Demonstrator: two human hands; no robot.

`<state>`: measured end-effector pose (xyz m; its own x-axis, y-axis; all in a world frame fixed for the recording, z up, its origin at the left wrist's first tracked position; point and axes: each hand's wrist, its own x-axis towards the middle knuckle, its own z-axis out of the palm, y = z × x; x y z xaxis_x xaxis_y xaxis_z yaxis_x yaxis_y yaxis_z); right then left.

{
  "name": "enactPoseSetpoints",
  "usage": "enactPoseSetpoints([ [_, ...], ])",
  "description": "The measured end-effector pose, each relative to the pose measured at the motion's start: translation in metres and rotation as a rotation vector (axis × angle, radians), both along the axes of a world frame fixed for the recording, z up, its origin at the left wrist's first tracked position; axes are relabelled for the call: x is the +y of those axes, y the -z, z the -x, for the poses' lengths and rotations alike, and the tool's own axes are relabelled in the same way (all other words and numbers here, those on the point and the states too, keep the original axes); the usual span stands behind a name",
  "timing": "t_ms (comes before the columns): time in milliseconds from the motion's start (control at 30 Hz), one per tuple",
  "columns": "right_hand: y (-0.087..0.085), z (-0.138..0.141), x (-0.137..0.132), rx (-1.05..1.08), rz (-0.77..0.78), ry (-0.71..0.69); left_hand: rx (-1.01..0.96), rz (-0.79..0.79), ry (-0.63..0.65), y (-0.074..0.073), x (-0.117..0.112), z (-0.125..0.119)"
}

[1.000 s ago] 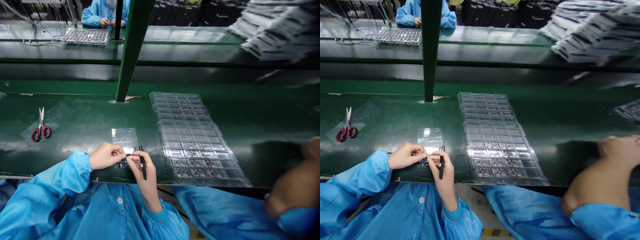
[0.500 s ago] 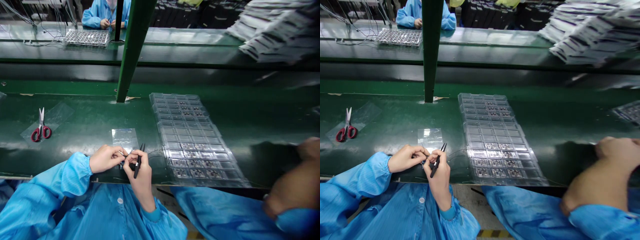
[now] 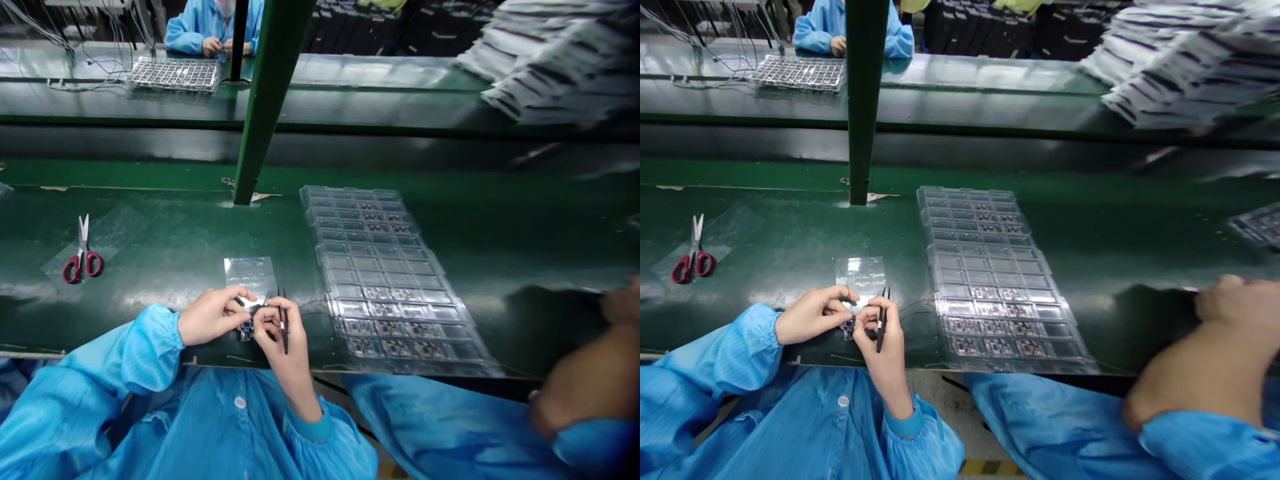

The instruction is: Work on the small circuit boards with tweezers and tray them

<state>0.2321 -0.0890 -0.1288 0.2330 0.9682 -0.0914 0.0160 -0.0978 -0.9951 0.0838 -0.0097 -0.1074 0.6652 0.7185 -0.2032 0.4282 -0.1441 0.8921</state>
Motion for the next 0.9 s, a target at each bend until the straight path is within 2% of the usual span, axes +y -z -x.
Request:
enactPoseSetpoints([
  [167, 0.0013, 0.0005, 0.0007, -0.033, 0.005, 0.025, 0.004, -0.033, 0.017, 0.0014, -0.0003, 0.0013],
  [367, 0.0049, -0.0004, -0.0006, -0.059, -0.038, -0.033, 0.022, -0.048, 0.018, 0.0001, -0.0018, 0.0],
  [533, 0.0075, 0.0006, -0.0012, -0.136, -0.061, -0.013, 0.023, -0.078, 0.049, -0.0002, -0.0037, 0.0],
  [767, 0.004, -0.0065, -0.0022, 0.185, 0.021, -0.07, -0.017, -0.009, -0.011, 0.0018, -0.0004, 0.0018],
  [900, 0.0031, -0.0082, -0.0021, 0.228, 0.056, -0.08, -0.014, -0.042, 0.009, 0.0016, -0.0004, 0.0023],
])
